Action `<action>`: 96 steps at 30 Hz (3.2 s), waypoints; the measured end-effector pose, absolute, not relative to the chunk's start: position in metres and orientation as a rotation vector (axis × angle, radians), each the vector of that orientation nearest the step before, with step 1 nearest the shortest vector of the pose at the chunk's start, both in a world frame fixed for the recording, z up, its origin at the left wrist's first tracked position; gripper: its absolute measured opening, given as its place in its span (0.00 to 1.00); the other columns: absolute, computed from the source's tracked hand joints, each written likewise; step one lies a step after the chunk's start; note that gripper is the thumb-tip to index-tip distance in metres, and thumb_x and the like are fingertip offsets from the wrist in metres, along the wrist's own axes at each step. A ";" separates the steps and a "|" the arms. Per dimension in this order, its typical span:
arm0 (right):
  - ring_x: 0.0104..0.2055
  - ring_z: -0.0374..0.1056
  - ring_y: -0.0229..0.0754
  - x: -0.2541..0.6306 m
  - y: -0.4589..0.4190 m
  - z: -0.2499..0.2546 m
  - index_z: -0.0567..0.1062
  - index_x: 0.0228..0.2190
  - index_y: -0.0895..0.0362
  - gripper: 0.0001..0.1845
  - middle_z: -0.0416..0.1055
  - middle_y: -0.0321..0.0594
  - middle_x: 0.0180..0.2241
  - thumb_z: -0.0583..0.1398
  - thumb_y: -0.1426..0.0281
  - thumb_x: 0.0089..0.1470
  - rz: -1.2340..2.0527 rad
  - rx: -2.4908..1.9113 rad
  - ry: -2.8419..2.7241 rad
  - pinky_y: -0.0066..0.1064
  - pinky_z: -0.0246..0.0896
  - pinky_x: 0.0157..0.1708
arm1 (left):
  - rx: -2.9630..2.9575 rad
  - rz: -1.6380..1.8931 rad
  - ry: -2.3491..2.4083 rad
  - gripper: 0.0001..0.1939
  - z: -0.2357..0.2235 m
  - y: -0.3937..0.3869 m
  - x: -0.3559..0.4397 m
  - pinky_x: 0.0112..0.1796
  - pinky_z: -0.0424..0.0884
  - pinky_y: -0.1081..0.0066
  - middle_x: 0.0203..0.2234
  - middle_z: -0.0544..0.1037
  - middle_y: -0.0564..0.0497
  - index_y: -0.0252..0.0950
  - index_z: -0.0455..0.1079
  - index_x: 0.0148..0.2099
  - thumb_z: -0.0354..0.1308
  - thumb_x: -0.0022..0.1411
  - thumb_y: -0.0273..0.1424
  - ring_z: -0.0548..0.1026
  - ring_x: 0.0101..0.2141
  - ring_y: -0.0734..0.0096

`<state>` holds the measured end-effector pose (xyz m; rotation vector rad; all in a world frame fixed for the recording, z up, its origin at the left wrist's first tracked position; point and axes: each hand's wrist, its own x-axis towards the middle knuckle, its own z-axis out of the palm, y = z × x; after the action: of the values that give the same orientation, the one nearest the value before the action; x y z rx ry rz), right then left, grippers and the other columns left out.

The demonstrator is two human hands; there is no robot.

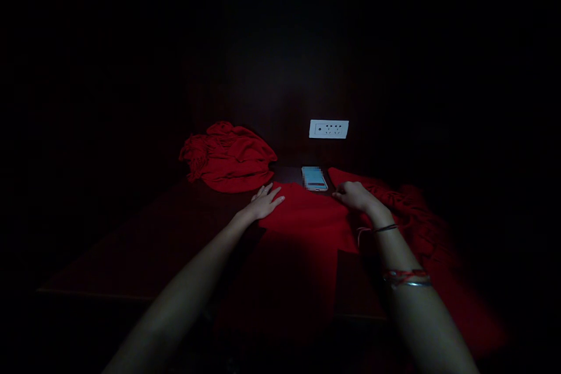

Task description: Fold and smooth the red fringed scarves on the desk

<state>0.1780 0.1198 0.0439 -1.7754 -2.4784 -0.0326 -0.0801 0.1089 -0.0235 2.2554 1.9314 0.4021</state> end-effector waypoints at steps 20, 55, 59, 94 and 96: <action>0.53 0.46 0.47 0.116 0.101 -0.004 0.53 0.51 0.56 0.34 0.52 0.47 0.52 0.46 0.51 0.47 0.175 -1.090 -2.794 0.39 0.43 0.48 | 2.243 -0.140 1.526 0.60 0.020 0.076 -0.089 0.50 0.43 0.57 0.55 0.21 0.47 0.43 0.24 0.58 0.60 0.30 0.48 0.28 0.53 0.53; 0.49 0.51 0.47 0.110 0.084 0.010 0.61 0.47 0.53 0.27 0.58 0.46 0.48 0.44 0.52 0.49 0.199 -1.105 -2.656 0.40 0.46 0.44 | 2.190 -0.082 1.684 0.34 0.024 0.081 -0.097 0.50 0.48 0.66 0.55 0.50 0.49 0.39 0.60 0.50 0.39 0.48 0.55 0.46 0.54 0.61; 0.55 0.36 0.56 0.112 0.092 -0.006 0.46 0.53 0.47 0.35 0.40 0.47 0.56 0.43 0.47 0.45 0.267 -1.400 -2.688 0.54 0.37 0.45 | 2.232 0.288 1.939 0.28 0.006 0.093 -0.084 0.47 0.53 0.70 0.49 0.62 0.45 0.34 0.59 0.50 0.31 0.58 0.45 0.58 0.49 0.66; 0.43 0.57 0.46 0.175 0.102 0.013 0.63 0.44 0.57 0.22 0.61 0.48 0.43 0.45 0.59 0.52 -0.538 -1.481 -2.498 0.36 0.51 0.39 | 2.443 0.115 1.654 0.36 -0.013 0.087 -0.061 0.51 0.40 0.60 0.57 0.37 0.47 0.35 0.37 0.59 0.32 0.54 0.51 0.36 0.55 0.63; 0.44 0.56 0.46 0.170 0.099 0.007 0.59 0.47 0.55 0.26 0.59 0.48 0.45 0.44 0.55 0.51 -0.462 -1.406 -2.523 0.36 0.50 0.40 | 2.431 0.083 1.655 0.37 -0.017 0.088 -0.060 0.51 0.39 0.59 0.57 0.38 0.47 0.37 0.38 0.59 0.32 0.52 0.53 0.36 0.55 0.62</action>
<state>0.1701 0.0989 0.0072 -1.4061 -2.5227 -0.4621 -0.0600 0.0883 -0.0171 2.4313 1.6546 0.0834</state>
